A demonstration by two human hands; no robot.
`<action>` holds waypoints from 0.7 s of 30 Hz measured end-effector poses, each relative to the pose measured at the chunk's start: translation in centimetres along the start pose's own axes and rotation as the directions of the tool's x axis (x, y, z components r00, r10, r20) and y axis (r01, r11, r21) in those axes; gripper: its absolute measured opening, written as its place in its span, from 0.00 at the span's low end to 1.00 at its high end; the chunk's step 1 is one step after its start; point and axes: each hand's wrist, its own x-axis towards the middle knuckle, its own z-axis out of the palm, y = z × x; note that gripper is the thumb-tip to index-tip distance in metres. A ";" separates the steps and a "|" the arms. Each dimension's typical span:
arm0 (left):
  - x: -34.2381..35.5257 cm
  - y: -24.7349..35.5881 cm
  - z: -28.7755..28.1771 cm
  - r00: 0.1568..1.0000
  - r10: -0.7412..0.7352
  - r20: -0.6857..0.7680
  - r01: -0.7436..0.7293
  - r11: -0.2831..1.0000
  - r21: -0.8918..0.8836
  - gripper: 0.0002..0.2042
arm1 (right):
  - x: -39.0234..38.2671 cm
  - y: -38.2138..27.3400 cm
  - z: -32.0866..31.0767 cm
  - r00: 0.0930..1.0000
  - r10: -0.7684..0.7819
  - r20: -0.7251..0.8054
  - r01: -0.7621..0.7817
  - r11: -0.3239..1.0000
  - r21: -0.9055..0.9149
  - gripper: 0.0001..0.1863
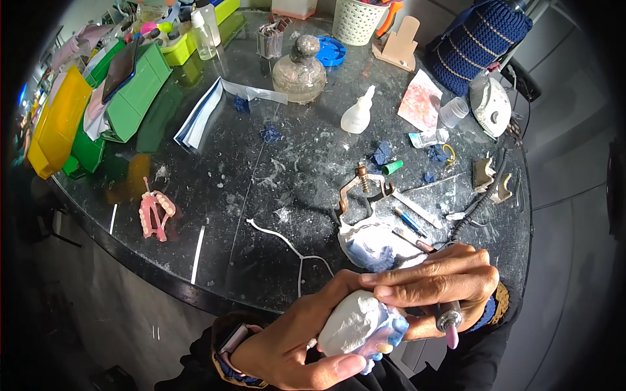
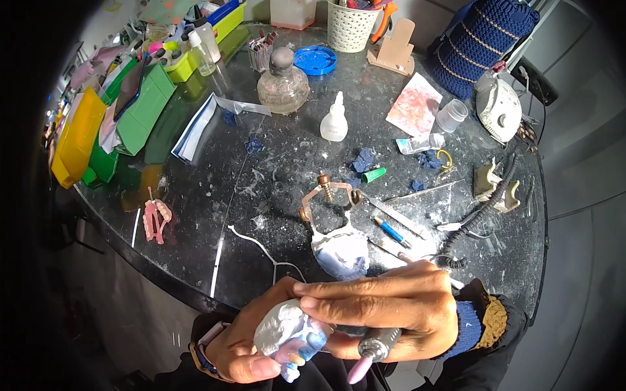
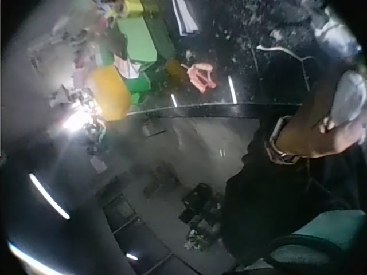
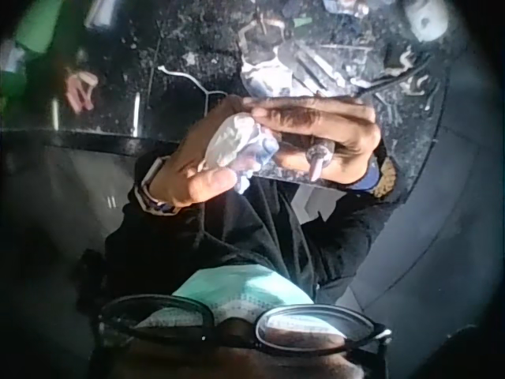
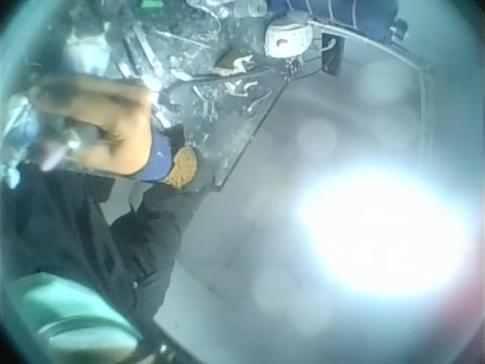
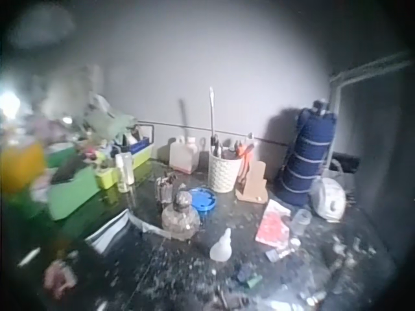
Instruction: The person grinds a dental cast using a rotary tool, marks the cast with a pencil, and removes and trims a denture tooth by hand.
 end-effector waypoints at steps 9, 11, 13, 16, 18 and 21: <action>-1.2 0.1 -1.5 0.997 -0.065 0.049 0.063 0.997 0.041 0.31 | -0.2 -0.2 0.2 0.996 -0.063 0.065 0.070 0.992 -0.109 0.17; -0.4 0.9 -2.8 0.964 -0.073 0.254 -0.017 0.942 0.336 0.29 | -0.3 -0.4 0.6 0.997 -0.063 0.055 0.067 0.995 -0.071 0.18; -0.1 1.5 -3.1 0.966 0.010 0.260 -0.102 0.934 0.343 0.30 | -0.3 -1.0 0.8 0.993 0.001 0.118 0.007 0.998 -0.069 0.24; 0.3 3.1 -3.3 0.899 -0.217 0.381 0.069 0.928 0.366 0.31 | -0.5 -0.5 1.4 0.989 -0.049 0.137 0.060 0.995 -0.074 0.29; 0.3 3.1 -3.5 0.893 -0.246 0.377 0.114 0.934 0.338 0.30 | -0.5 -0.2 1.8 0.994 -0.076 0.082 0.080 0.996 -0.046 0.31; 0.0 3.3 -3.6 0.879 -0.296 0.375 0.181 0.933 0.311 0.28 | 0.1 -0.3 1.9 0.991 -0.077 0.110 0.081 0.996 -0.035 0.32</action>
